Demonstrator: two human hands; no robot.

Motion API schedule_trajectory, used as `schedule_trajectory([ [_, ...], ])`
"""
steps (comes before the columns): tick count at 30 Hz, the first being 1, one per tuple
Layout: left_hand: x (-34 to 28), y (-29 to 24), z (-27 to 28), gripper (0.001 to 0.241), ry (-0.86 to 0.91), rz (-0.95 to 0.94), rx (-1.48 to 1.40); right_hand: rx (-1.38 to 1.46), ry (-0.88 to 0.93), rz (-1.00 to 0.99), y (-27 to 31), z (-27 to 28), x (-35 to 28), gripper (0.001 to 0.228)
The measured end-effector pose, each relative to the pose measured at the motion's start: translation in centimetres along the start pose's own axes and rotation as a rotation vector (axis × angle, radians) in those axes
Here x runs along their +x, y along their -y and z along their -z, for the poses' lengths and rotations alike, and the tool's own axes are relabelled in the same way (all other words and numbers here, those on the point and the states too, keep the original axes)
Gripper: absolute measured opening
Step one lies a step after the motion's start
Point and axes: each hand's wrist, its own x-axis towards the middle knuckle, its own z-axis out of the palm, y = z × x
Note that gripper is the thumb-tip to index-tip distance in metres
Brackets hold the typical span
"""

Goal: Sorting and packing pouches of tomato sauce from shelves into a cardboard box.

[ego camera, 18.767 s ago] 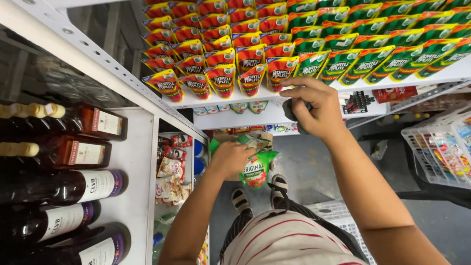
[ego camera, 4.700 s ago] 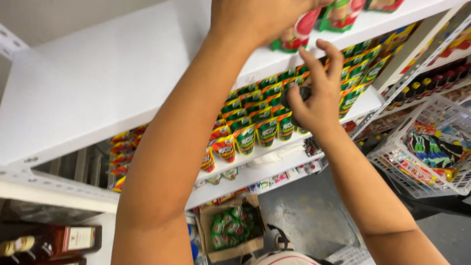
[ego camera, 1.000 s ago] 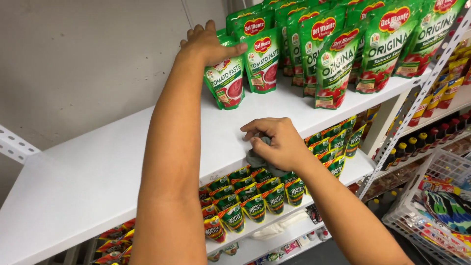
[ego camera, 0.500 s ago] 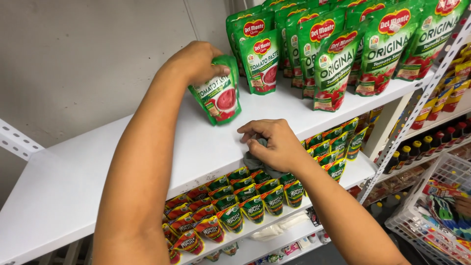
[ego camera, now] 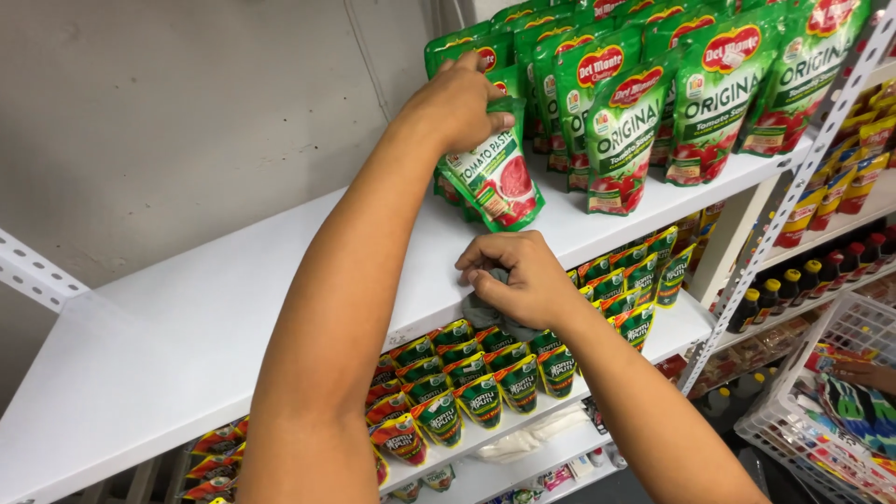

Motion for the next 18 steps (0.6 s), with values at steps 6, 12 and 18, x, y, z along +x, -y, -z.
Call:
schedule_trajectory([
  [6, -2.0, -2.3, 1.1, 0.045, 0.033, 0.148, -0.032, 0.031, -0.018, 0.038, -0.1, 0.0, -0.2, 0.026],
  [12, -7.9, -0.5, 2.9, 0.034, -0.035, -0.009, 0.102, 0.03, -0.054, 0.292, -1.8, 0.3, -1.5, 0.017],
  [18, -20.4, 0.1, 7.0, 0.019, -0.372, -0.212, 0.166, 0.294, -0.082, 0.231, -0.3, -2.5, -5.4, 0.015],
])
